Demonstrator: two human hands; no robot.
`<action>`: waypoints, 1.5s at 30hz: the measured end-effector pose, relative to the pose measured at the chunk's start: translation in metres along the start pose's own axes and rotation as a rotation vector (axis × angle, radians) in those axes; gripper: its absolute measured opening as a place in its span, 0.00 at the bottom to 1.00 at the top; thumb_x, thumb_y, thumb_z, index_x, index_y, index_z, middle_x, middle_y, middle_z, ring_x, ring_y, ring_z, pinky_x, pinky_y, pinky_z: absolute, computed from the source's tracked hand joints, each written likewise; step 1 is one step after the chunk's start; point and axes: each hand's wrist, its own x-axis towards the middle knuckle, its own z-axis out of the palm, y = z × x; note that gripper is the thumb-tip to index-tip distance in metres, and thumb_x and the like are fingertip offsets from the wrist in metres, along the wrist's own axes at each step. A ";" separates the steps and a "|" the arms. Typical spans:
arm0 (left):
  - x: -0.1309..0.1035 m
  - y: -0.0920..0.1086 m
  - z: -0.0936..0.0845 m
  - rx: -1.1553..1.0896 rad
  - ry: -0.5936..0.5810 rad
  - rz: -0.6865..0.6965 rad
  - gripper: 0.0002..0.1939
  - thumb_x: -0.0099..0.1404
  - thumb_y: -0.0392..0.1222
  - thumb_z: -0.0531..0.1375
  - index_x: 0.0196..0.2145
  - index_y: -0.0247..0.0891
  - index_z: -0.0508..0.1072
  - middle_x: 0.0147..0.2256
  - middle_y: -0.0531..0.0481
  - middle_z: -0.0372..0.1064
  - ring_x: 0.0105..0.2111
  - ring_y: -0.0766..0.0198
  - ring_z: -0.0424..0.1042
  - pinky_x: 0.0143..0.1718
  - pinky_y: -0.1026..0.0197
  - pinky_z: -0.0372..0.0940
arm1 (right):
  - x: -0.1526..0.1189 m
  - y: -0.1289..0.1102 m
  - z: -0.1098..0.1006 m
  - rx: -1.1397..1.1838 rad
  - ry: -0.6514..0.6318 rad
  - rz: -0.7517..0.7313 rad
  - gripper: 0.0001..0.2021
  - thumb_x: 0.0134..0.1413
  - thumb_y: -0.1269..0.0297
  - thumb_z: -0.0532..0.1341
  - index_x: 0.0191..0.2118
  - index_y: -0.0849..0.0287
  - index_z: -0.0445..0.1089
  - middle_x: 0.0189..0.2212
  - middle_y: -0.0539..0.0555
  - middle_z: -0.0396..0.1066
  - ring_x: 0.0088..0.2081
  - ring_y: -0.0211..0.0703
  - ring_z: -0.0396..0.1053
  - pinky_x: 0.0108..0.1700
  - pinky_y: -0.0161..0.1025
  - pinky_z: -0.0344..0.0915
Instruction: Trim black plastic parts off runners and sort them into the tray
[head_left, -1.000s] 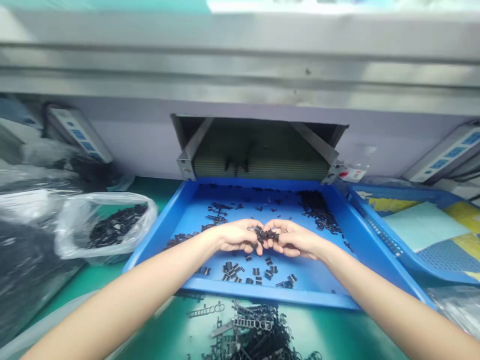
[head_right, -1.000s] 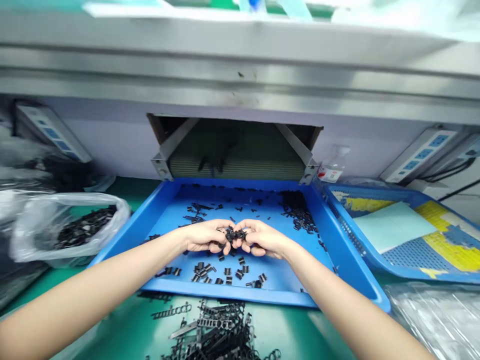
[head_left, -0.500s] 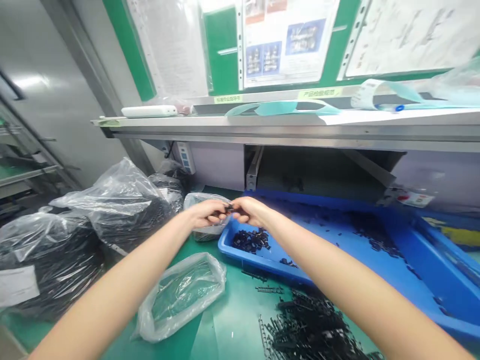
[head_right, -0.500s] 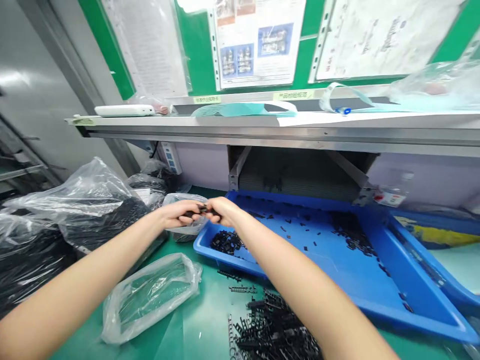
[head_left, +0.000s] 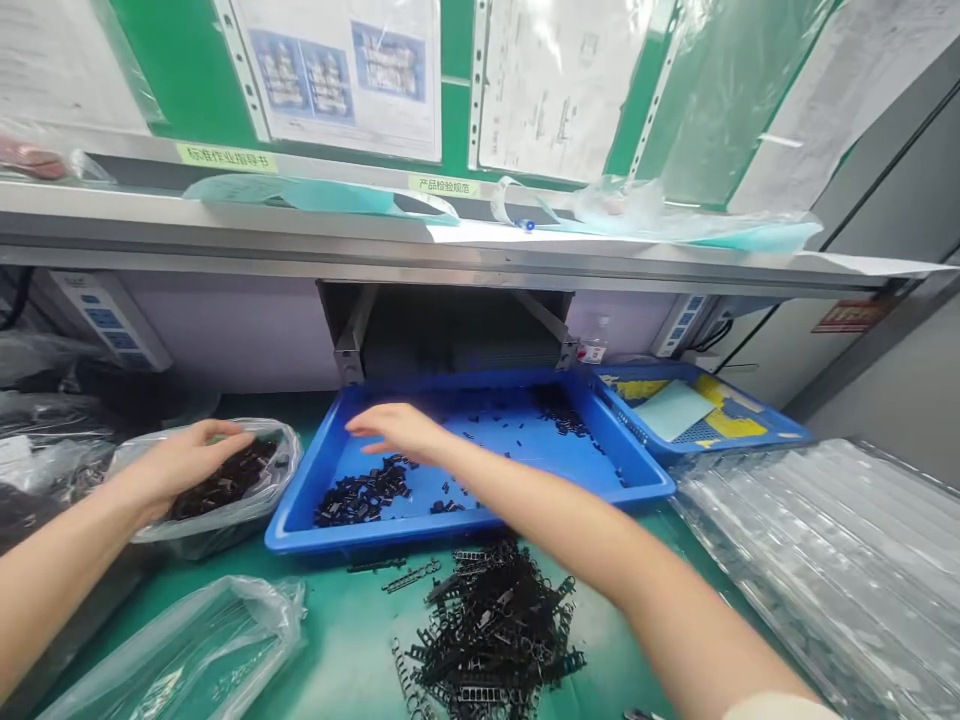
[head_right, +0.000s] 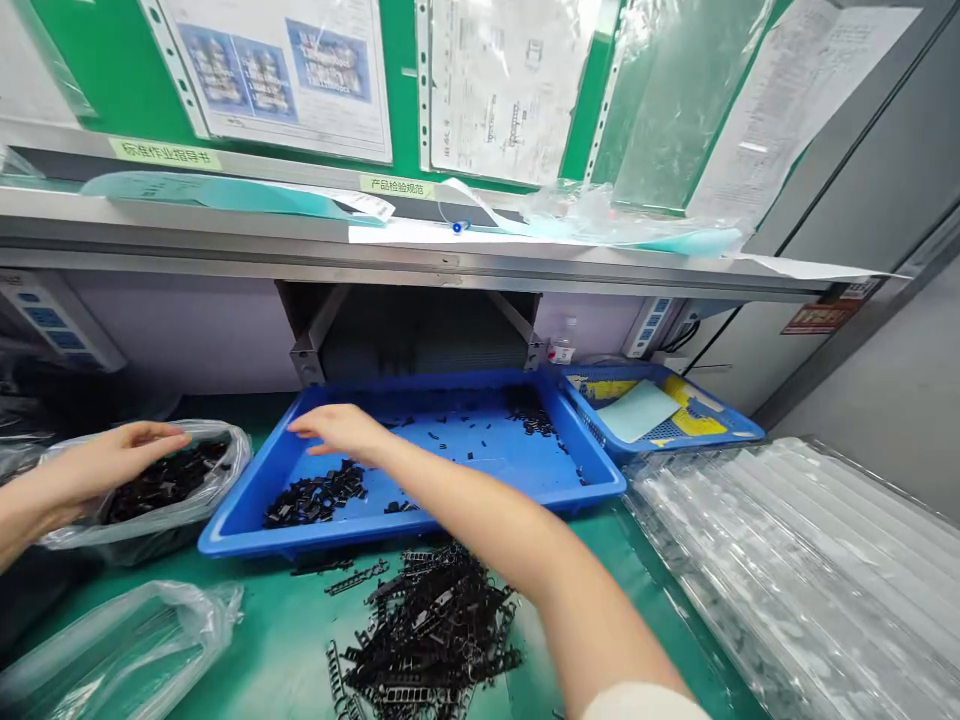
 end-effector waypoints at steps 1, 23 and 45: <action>0.000 0.006 0.004 0.003 -0.013 0.052 0.08 0.60 0.40 0.50 0.34 0.35 0.66 0.39 0.50 0.72 0.43 0.58 0.67 0.40 0.63 0.62 | -0.010 0.009 -0.024 -0.032 0.013 0.023 0.09 0.57 0.70 0.51 0.36 0.61 0.68 0.41 0.53 0.70 0.40 0.34 0.69 0.35 0.26 0.66; -0.004 0.182 0.203 0.116 -0.860 0.408 0.11 0.63 0.40 0.54 0.41 0.32 0.65 0.32 0.51 0.67 0.26 0.69 0.67 0.29 0.62 0.66 | -0.059 0.151 -0.125 -0.721 -0.106 0.200 0.10 0.56 0.68 0.55 0.44 0.63 0.65 0.44 0.56 0.65 0.46 0.44 0.63 0.48 0.48 0.59; 0.031 0.220 0.198 0.010 -0.530 0.422 0.12 0.62 0.41 0.54 0.43 0.34 0.66 0.43 0.46 0.65 0.39 0.61 0.67 0.40 0.53 0.65 | -0.048 0.160 -0.152 -0.225 0.050 0.533 0.10 0.58 0.64 0.53 0.42 0.64 0.64 0.35 0.52 0.68 0.31 0.35 0.68 0.32 0.37 0.68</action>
